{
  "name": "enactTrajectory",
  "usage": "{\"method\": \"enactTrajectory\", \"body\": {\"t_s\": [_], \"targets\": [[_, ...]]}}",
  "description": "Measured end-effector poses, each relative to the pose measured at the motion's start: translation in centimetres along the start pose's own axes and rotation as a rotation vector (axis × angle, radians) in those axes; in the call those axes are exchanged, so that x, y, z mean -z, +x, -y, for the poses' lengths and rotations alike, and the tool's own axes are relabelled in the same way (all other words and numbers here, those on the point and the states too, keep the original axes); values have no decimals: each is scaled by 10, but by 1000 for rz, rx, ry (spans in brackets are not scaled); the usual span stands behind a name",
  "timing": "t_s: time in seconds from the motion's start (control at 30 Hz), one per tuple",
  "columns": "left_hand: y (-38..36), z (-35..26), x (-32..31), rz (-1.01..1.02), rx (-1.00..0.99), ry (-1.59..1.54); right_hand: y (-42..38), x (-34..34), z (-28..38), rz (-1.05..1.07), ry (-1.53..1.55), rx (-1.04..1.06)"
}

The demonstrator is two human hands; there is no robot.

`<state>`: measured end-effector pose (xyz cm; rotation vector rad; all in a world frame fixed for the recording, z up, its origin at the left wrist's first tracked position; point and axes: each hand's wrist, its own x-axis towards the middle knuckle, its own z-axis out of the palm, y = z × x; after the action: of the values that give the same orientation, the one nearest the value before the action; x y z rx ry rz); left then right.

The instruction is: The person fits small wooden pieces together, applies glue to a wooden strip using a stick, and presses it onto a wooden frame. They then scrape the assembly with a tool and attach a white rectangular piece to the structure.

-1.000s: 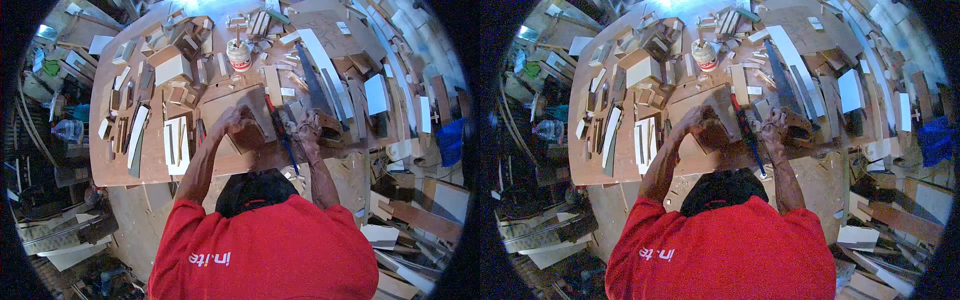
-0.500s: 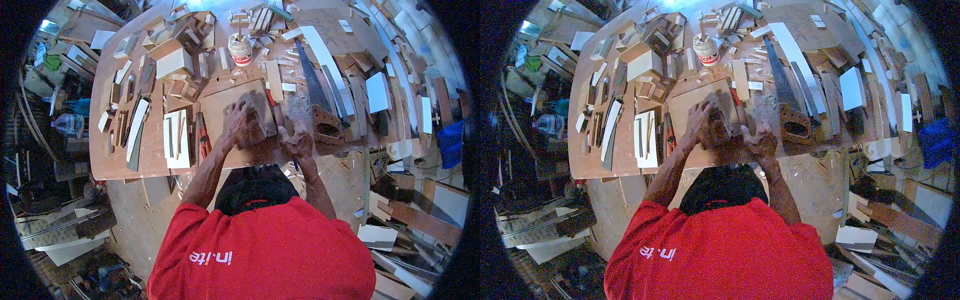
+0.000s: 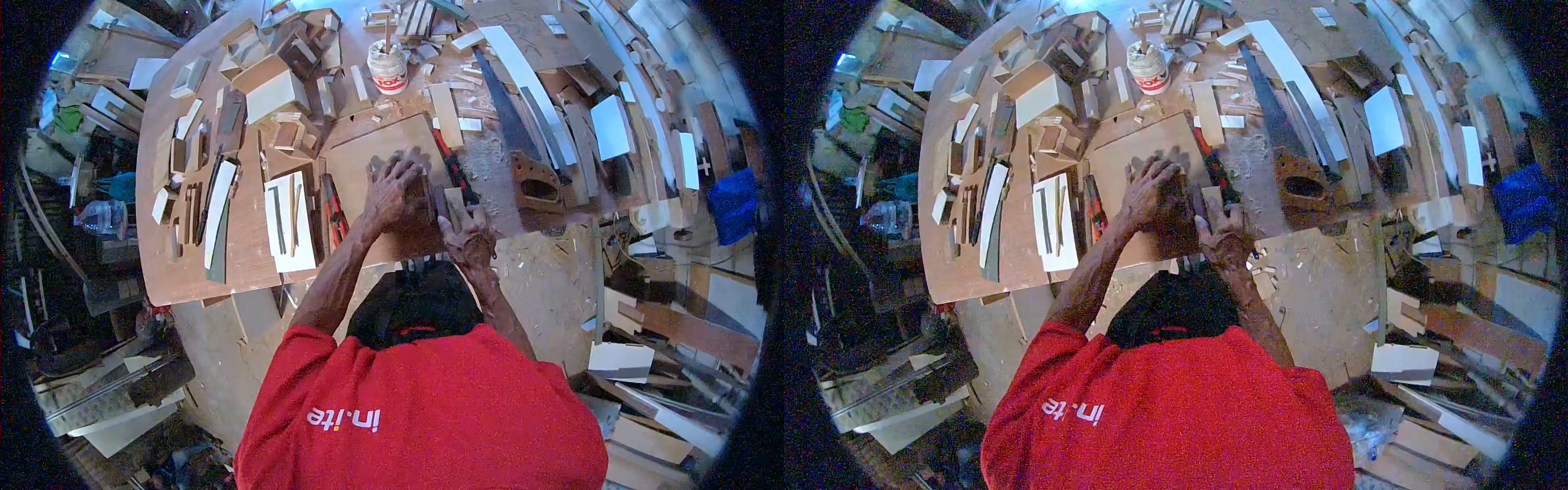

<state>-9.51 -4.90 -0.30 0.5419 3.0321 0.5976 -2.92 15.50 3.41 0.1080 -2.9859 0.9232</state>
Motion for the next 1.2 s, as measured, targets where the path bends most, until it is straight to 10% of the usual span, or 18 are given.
{"method": "enactTrajectory", "body": {"t_s": [0.53,1.2], "targets": [[2,-5,-4,115,136,33,-21,-23,13,-193,-70,-31],[-15,-7,22,82,-178,42,-34,-13,14,-126,52,-76]]}}
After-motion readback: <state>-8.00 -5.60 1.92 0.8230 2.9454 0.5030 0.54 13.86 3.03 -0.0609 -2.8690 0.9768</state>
